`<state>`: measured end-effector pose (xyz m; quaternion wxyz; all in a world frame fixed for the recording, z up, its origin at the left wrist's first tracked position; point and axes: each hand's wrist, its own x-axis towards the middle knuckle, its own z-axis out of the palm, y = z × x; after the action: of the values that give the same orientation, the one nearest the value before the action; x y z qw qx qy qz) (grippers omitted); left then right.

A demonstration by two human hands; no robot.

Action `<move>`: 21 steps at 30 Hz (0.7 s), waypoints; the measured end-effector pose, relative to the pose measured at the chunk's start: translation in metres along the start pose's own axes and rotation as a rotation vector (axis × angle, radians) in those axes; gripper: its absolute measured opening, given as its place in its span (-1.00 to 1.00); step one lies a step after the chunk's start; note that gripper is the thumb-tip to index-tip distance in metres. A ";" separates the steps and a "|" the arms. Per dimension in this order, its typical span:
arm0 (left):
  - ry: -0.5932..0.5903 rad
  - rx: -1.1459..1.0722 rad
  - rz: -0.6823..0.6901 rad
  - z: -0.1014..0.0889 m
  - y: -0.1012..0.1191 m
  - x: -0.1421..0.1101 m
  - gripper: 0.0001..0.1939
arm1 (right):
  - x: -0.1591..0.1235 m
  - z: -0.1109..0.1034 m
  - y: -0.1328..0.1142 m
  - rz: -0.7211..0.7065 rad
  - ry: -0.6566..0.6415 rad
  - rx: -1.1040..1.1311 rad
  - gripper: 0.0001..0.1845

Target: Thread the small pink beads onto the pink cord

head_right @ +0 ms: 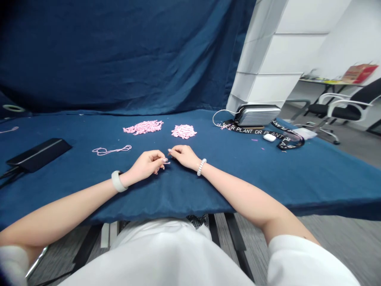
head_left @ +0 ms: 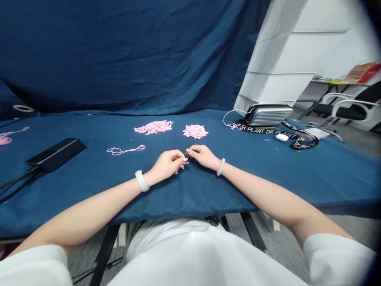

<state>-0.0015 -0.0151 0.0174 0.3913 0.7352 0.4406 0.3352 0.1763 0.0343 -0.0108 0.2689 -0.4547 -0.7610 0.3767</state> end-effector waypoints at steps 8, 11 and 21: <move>0.110 -0.280 -0.080 0.001 -0.005 0.000 -0.78 | -0.020 0.010 -0.022 -0.074 -0.181 0.095 -0.20; 0.142 -0.365 -0.123 0.004 0.001 -0.002 -0.79 | -0.025 0.015 -0.032 -0.066 -0.192 0.146 -0.24; 0.153 -0.549 -0.172 0.007 0.009 -0.009 -0.68 | -0.024 0.016 -0.033 0.013 -0.187 0.209 -0.31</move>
<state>0.0046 -0.0277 0.0211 0.5682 0.5344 0.4225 0.4615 0.1588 -0.0025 0.0059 0.2403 -0.3920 -0.7363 0.4964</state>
